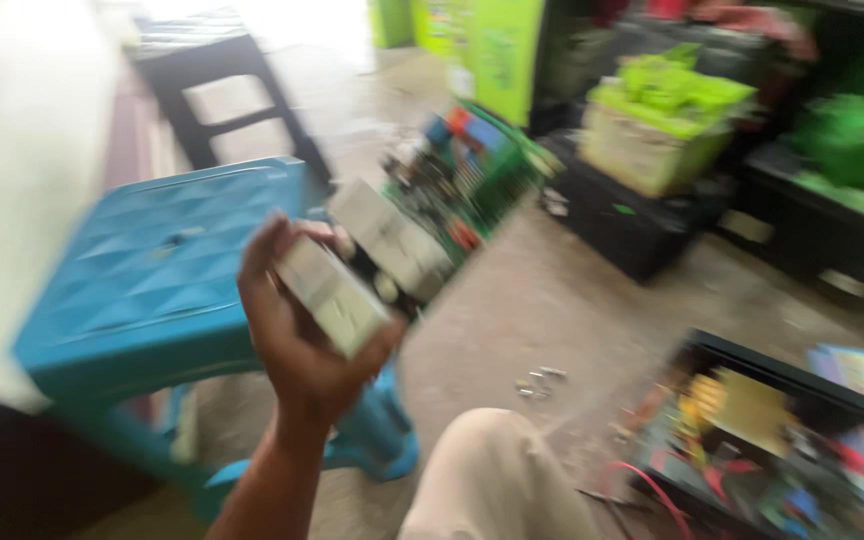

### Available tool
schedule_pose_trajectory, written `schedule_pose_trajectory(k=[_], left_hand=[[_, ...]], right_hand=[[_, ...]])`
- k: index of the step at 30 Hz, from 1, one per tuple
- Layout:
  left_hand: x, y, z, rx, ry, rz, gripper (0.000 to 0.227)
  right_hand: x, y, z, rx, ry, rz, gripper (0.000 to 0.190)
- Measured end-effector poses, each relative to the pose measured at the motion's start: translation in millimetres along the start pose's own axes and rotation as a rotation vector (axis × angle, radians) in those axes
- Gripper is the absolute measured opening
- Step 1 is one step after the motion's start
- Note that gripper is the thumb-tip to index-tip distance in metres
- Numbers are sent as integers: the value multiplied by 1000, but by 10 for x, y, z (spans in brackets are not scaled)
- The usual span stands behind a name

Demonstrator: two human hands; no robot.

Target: The person sits on the floor and uses a multimeter to test connections on an open electronic device. They then remove a green circuit board, inspect it, and test components with the multimeter probes before placing the board aside.

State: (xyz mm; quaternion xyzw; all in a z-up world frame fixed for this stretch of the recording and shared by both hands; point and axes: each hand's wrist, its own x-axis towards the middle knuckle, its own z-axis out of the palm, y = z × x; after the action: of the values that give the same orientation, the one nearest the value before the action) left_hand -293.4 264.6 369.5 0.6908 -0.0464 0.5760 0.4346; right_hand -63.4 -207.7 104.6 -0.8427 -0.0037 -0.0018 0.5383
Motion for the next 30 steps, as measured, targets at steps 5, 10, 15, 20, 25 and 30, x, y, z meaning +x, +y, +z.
schedule_pose_trajectory(k=[5,10,15,20,25,30], left_hand=[[-1143,40,1358,-536,-161,-266,111],[-1948,-119,2402,-942,-321,-832,119],[-2487,-423,2727,-956,-436,-1040,115],[-2630,-811,2596,-967,-319,-1129,118],[-2614,-1201,2462,-1135,-78,-1239,106],[-2657,-1392,2560,-1220,158,-1338,95]], right_hand=[[-246,227,-406,558,-279,-245,58],[-416,-165,-461,968,-500,-344,43],[-364,-289,-541,23,-256,-539,56],[-37,122,-843,493,-582,-29,61],[730,960,-1650,59,100,111,66],[1183,1752,-1655,-538,-101,238,103]])
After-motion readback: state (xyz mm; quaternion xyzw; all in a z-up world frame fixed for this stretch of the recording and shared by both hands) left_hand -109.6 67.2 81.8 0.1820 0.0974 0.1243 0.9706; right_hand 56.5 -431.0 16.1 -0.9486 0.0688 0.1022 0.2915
